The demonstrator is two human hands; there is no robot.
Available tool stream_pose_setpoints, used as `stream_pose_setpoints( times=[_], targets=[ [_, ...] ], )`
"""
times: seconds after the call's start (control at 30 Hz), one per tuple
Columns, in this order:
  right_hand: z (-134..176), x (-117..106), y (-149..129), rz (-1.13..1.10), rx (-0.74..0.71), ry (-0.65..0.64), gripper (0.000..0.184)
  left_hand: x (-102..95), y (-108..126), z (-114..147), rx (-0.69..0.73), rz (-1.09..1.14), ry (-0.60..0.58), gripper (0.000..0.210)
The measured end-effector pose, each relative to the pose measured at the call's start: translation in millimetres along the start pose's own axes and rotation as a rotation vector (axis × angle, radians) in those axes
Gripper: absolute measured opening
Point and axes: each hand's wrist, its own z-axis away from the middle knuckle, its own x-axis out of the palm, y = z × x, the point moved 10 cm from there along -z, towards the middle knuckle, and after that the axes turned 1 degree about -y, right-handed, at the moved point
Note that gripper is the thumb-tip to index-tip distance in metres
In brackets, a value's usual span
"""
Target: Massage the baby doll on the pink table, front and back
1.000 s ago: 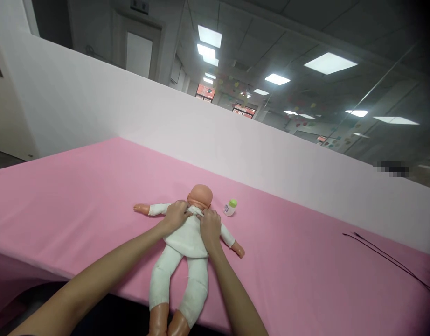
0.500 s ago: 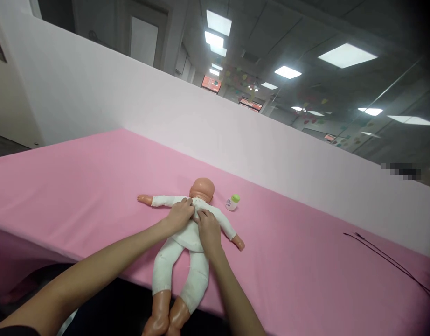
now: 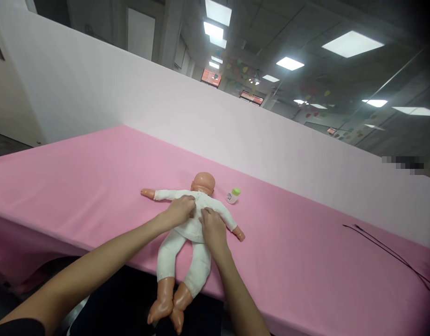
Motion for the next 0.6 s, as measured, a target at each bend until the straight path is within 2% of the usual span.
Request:
stream_pose_setpoints(
  times=[0.07,0.2,0.3,0.4,0.5,0.6],
  targets=[
    [5,5,-4,0.044,0.005,-0.012,0.02,-0.1,-3,4,-0.014,0.026,0.019,0.035],
    [-3,21,-8,0.122,0.069,-0.018,0.036,10.4,-12,-2,-0.075,0.097,0.062,0.05],
    [-3,19,-7,0.111,0.085,0.005,0.037,9.9,-12,-1,-0.088,0.13,0.093,0.054],
    [13,6,-5,0.028,0.058,0.004,0.033,5.1,-1,17,-0.049,0.031,0.045,0.045],
    [38,-5,-13,-0.075,-0.043,0.014,0.027,6.1,11,44,0.022,-0.094,-0.022,0.032],
    [52,2,-18,-0.03,-0.027,0.002,0.026,19.2,11,57,-0.014,-0.148,-0.061,0.035]
  ],
)
